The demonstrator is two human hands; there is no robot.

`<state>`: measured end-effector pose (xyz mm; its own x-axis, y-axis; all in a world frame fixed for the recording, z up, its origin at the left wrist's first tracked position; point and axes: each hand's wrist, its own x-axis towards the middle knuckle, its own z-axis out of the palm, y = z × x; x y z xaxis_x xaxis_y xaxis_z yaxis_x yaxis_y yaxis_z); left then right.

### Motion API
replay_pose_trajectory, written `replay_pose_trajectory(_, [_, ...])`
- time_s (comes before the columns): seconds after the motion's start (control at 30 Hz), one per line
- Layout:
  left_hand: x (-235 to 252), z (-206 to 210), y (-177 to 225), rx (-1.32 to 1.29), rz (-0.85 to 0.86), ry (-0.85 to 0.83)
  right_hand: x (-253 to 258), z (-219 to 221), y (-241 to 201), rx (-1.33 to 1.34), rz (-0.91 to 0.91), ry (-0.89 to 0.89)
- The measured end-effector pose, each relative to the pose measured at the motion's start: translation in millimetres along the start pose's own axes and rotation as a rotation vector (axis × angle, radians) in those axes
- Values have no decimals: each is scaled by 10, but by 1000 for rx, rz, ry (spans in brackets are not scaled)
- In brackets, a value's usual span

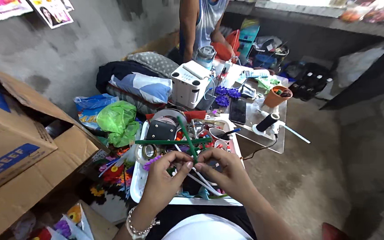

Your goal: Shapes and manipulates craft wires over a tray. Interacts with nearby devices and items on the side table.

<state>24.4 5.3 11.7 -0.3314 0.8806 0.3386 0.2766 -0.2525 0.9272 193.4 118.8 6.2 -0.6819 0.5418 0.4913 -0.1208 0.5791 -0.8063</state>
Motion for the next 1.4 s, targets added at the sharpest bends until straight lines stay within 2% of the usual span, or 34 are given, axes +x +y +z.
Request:
replay_pose_trajectory(0.13, [16, -90, 33, -249, -270, -179, 6, -47, -25, -138, -82, -21])
replay_pose_trajectory(0.2, [13, -89, -14, -137, -203, -204, 3, -43, -23, -245, -99, -3])
replay_pose_trajectory(0.3, [14, -44, -35, 100, -7, -111, 17, 15, -18, -297, -143, 88])
replay_pose_trajectory(0.37, [24, -22, -28, 72, 34, -52, 33, 63, -20, -275, -170, 151])
replay_pose_trajectory(0.5, [23, 9, -3, -130, -23, 45, 59, 140, -37, -305, -290, 212])
replay_pose_trajectory(0.63, [22, -27, -51, -110, 59, 30, 104, 116, -82, -375, -381, 175])
replay_pose_trajectory(0.77, [25, -39, 4, -105, 68, 33, 117, 102, -112, -392, -401, 190])
replay_pose_trajectory(1.17, [-31, 215, 45, -238, 69, 256, -3, 387, -84, -199, -320, 379])
replay_pose_trajectory(1.4, [-24, 358, 76, -438, -43, 431, -39, 475, -25, -154, -294, 421])
